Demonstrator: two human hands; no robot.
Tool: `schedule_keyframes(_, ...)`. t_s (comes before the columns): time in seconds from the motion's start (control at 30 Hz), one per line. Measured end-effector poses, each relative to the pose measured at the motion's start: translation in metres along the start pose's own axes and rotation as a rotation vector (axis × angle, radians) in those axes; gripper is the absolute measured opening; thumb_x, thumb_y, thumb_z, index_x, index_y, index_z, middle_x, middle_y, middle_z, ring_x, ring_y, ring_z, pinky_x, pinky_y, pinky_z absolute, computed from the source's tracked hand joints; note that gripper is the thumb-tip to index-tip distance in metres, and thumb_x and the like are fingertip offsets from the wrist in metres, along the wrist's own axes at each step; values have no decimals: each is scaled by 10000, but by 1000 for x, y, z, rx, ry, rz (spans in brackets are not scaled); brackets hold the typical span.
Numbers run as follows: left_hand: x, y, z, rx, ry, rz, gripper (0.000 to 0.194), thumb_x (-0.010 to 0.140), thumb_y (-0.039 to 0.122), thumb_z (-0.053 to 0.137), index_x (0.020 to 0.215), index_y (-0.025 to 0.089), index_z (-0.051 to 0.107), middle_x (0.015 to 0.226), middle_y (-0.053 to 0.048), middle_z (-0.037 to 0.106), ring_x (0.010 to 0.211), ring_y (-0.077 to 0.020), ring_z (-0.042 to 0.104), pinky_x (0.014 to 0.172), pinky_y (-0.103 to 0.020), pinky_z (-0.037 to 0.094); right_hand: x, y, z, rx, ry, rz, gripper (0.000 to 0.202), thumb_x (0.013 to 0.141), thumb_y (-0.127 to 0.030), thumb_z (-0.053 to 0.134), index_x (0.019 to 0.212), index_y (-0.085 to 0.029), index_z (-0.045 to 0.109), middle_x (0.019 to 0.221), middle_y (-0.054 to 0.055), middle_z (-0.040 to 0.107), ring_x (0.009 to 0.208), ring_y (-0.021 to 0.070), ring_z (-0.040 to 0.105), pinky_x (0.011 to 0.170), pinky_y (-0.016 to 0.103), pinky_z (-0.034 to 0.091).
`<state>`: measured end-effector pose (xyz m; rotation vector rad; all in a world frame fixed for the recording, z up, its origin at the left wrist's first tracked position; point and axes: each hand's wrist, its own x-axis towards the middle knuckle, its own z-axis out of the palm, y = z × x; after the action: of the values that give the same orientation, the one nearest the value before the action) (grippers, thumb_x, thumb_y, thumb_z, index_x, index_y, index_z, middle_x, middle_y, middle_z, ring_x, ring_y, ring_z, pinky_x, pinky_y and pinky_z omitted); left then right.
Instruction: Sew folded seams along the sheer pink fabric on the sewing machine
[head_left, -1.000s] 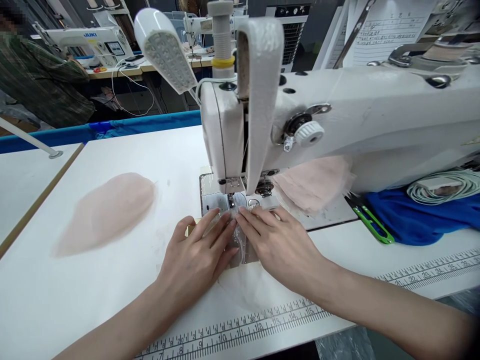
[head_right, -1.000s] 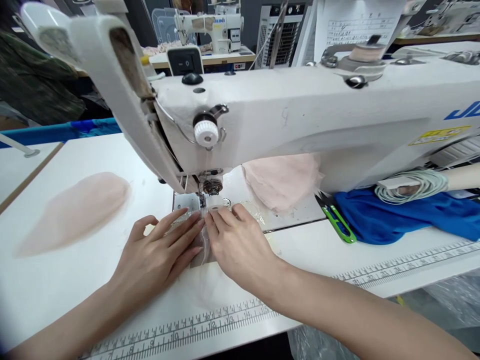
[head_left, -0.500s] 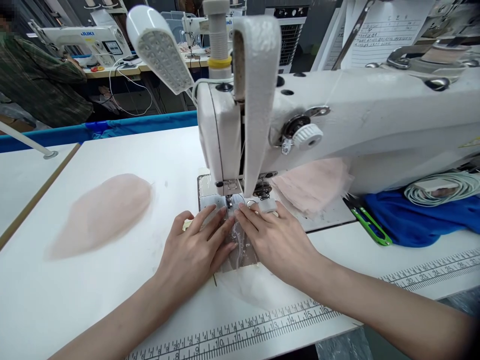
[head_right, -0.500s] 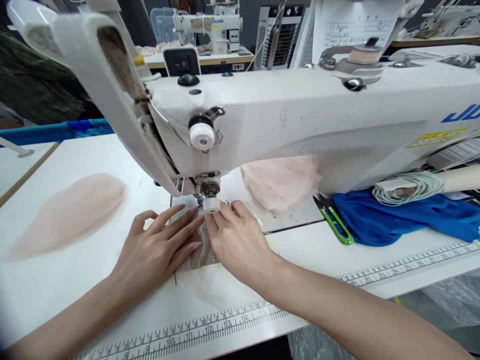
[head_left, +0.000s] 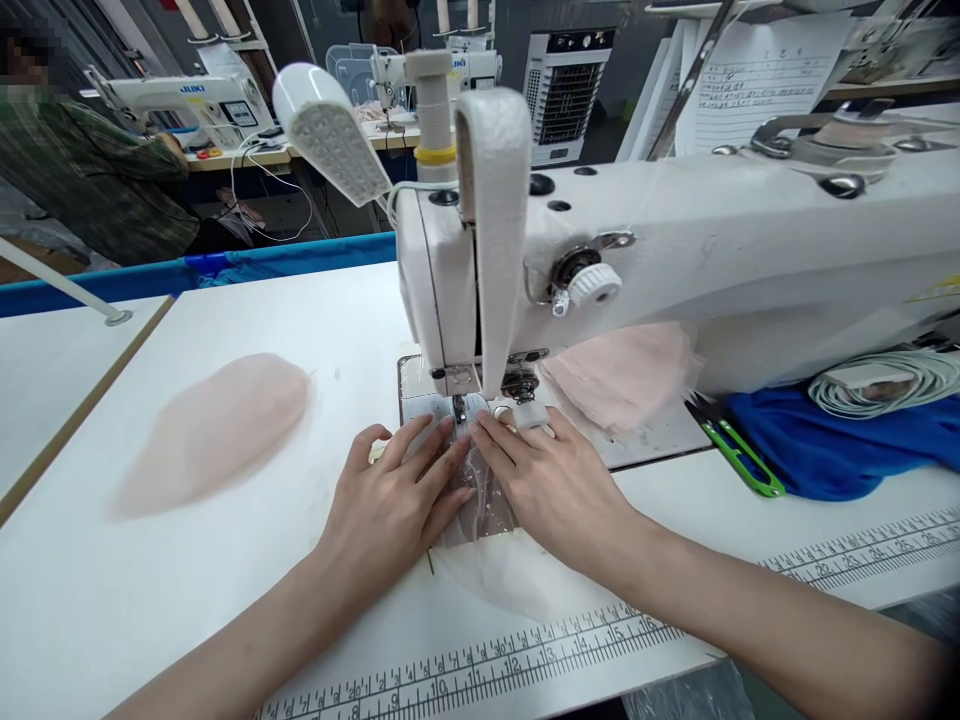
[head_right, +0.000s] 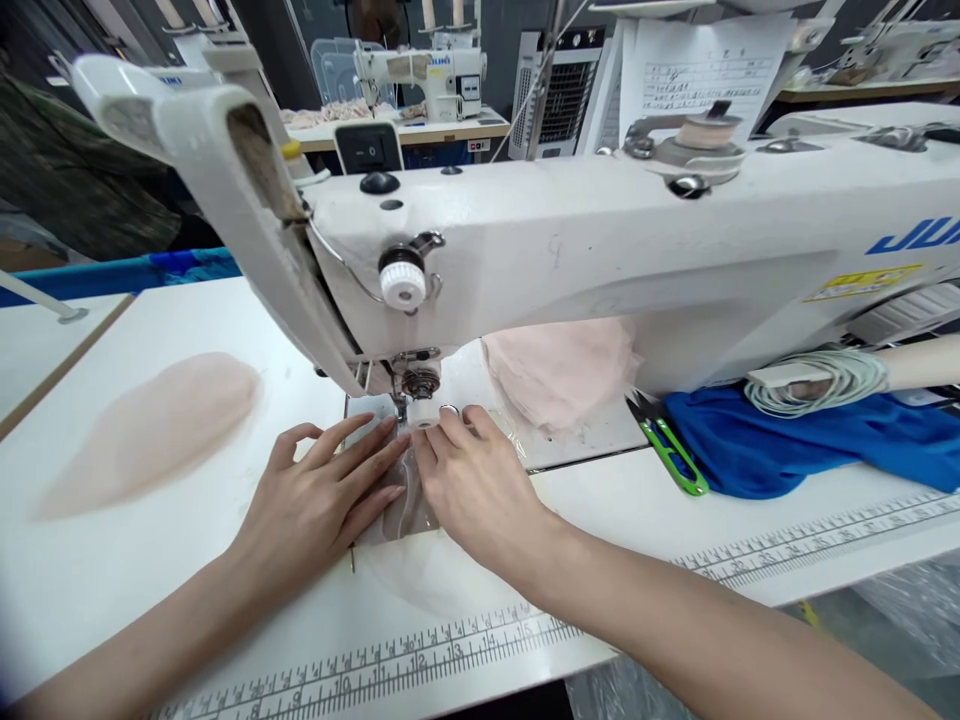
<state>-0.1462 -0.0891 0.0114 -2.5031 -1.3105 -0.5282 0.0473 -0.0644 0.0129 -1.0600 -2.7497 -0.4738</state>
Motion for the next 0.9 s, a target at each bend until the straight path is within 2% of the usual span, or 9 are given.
schedule_keyframes(0.33, -1, -6, 2, -17, -61, -23, 370, 962, 334, 452, 1310, 243, 537, 1273, -68, 622, 1195, -271, 526, 902, -427, 345, 4, 5, 4, 1, -5, 11, 334, 847, -55, 466, 1144, -76, 619, 1205, 134, 638, 953, 242, 571, 823, 379, 395)
schedule_keyframes(0.47, -2, -5, 0, 11, -77, -10, 393, 968, 352, 438, 1344, 257, 498, 1297, -64, 605, 1200, -267, 513, 906, -430, 335, 5, 9, 4, 27, -12, 8, 343, 852, -48, 448, 1151, -74, 615, 1140, 134, 666, 987, 257, 567, 869, 399, 379)
schedule_keyframes(0.57, -4, -3, -11, 46, -15, -11, 320, 957, 356, 466, 1232, 245, 586, 1251, -50, 637, 1064, -252, 570, 875, -429, 335, 4, 12, -7, 127, 13, 21, 342, 863, -45, 426, 1143, -101, 615, 1044, 110, 692, 949, 239, 586, 860, 395, 386)
schedule_keyframes(0.63, -6, -3, -22, -4, -9, -1, 282, 921, 422, 521, 1090, 232, 644, 1155, -42, 679, 914, -228, 596, 810, -412, 357, 2, 14, -21, 295, -33, 49, 259, 881, -112, 463, 1068, -160, 636, 994, 61, 691, 850, 200, 606, 763, 349, 414)
schedule_keyframes(0.7, -8, -5, -31, -122, -110, 44, 343, 861, 520, 571, 1016, 223, 644, 1058, -39, 686, 810, -201, 595, 732, -377, 383, -2, 15, -35, 517, -167, 37, 147, 853, -291, 594, 962, -203, 637, 967, 11, 668, 737, 158, 603, 617, 288, 399)
schedule_keyframes(0.73, -9, -6, -35, -181, -184, 79, 352, 852, 528, 577, 1009, 218, 633, 1032, -37, 677, 781, -188, 595, 700, -357, 394, -3, 15, -41, 586, -243, 9, 169, 803, -329, 659, 915, -206, 628, 954, -5, 655, 687, 141, 592, 569, 271, 378)
schedule_keyframes(0.8, -9, -9, -39, -257, -298, 131, 242, 907, 429, 529, 992, 218, 613, 1019, -28, 656, 746, -162, 594, 669, -325, 413, -6, 15, -49, 637, -352, -33, 99, 785, -259, 675, 812, -198, 602, 917, -19, 635, 626, 117, 566, 504, 250, 319)
schedule_keyframes(0.83, -9, -9, -40, -279, -325, 130, 183, 942, 350, 479, 971, 221, 605, 1021, -21, 649, 742, -152, 594, 667, -311, 422, -6, 16, -50, 644, -374, -30, 62, 802, -193, 641, 772, -191, 586, 892, -18, 630, 625, 115, 563, 493, 246, 301)
schedule_keyframes(0.9, -6, -10, -41, -342, -353, 68, 207, 977, 244, 382, 921, 222, 580, 1003, -8, 642, 741, -141, 595, 659, -287, 436, -5, 19, -50, 705, -377, 33, 134, 853, -124, 549, 734, -184, 557, 807, -17, 622, 619, 112, 564, 487, 237, 290)
